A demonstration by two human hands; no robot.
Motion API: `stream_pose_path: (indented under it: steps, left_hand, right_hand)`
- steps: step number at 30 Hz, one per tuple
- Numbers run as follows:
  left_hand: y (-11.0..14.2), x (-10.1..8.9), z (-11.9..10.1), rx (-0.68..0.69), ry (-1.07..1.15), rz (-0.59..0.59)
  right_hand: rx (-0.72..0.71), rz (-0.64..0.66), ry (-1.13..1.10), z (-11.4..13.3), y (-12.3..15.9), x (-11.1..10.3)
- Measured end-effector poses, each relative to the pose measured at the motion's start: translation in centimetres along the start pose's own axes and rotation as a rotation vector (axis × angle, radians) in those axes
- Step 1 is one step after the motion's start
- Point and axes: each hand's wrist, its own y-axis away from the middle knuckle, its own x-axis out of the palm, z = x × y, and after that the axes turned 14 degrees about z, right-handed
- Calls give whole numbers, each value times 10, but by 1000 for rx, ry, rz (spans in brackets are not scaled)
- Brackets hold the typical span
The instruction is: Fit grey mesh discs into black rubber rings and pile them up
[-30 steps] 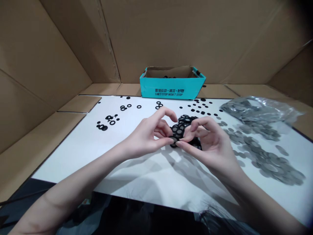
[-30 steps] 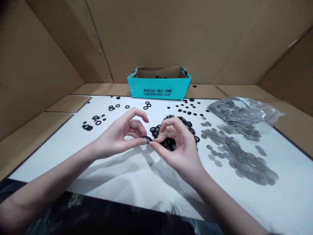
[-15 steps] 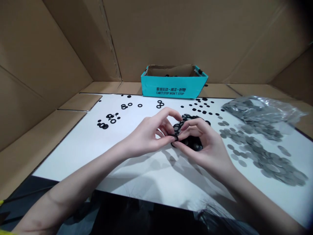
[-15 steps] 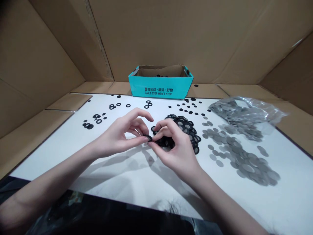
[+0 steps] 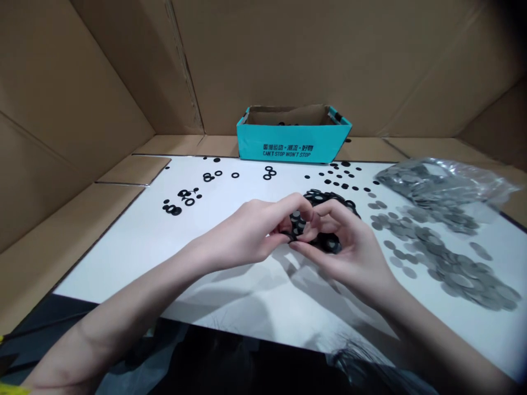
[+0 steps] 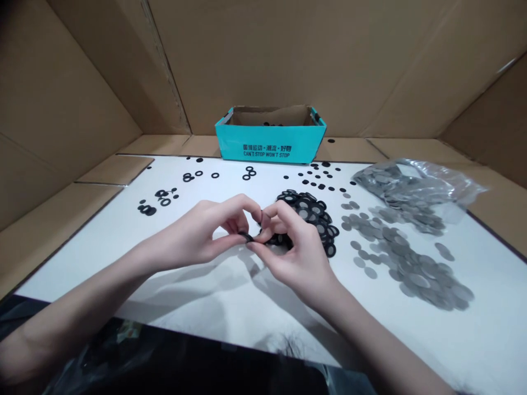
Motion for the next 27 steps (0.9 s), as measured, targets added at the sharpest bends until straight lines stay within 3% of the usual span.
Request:
stream_pose_path:
  steps: [6,15,23,27]
  left_hand:
    - [-2,6,6,12,104,-70]
    - [-5,13,10,85,144,-125]
    - [-1,3,2,51,43,-27]
    - [-1,3,2,46,-15,-2]
  right_hand:
    - [20,-15,116,-1,-1,-2]
    - [25,-44,82,-2,-2,-3]
    - [-27,-40,-90,-3,0,0]
    - [-37,0,-35,-2,-1,0]
